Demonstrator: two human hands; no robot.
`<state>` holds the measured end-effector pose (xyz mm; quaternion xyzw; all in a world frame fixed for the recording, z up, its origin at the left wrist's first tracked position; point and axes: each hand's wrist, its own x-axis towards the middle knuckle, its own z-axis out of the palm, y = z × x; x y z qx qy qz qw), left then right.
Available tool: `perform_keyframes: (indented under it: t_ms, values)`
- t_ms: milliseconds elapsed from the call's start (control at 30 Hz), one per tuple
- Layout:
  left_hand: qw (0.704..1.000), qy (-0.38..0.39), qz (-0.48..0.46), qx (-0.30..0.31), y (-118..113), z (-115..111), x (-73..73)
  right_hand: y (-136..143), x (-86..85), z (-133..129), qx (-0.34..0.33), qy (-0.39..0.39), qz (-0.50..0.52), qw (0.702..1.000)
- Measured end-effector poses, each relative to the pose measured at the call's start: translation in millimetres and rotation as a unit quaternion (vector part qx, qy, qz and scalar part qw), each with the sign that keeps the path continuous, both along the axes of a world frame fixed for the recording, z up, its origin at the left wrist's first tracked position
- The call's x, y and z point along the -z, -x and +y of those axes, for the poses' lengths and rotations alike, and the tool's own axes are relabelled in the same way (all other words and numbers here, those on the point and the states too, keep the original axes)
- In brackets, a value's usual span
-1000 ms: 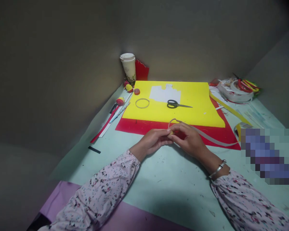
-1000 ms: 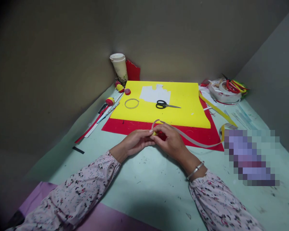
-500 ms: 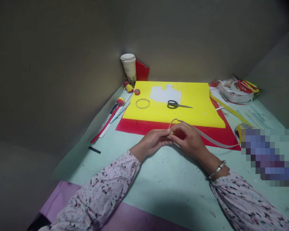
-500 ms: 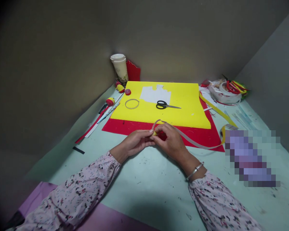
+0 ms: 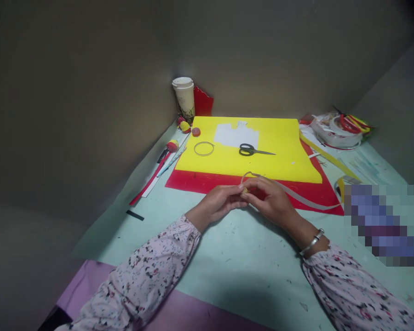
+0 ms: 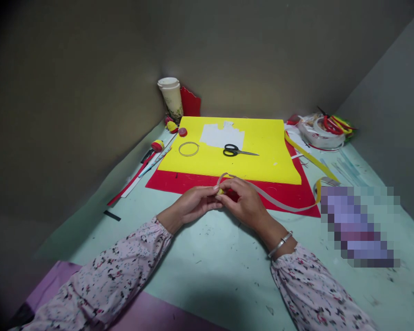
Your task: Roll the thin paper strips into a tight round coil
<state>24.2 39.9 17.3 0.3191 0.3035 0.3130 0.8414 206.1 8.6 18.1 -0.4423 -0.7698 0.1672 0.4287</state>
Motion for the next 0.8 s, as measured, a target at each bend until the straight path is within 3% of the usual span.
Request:
perform_keyframes:
  t_ms: [300,800]
  values:
    - [1.0,0.004,-0.014,-0.011,-2.1,-0.6,-0.6,1.5,5.4,1.1,0.044,-0.034,-0.011,0.998]
    - [1.0,0.006,0.0,-0.005,-1.1,-0.5,-0.5,1.1,-0.4,-1.7,0.005,0.005,0.009,1.0]
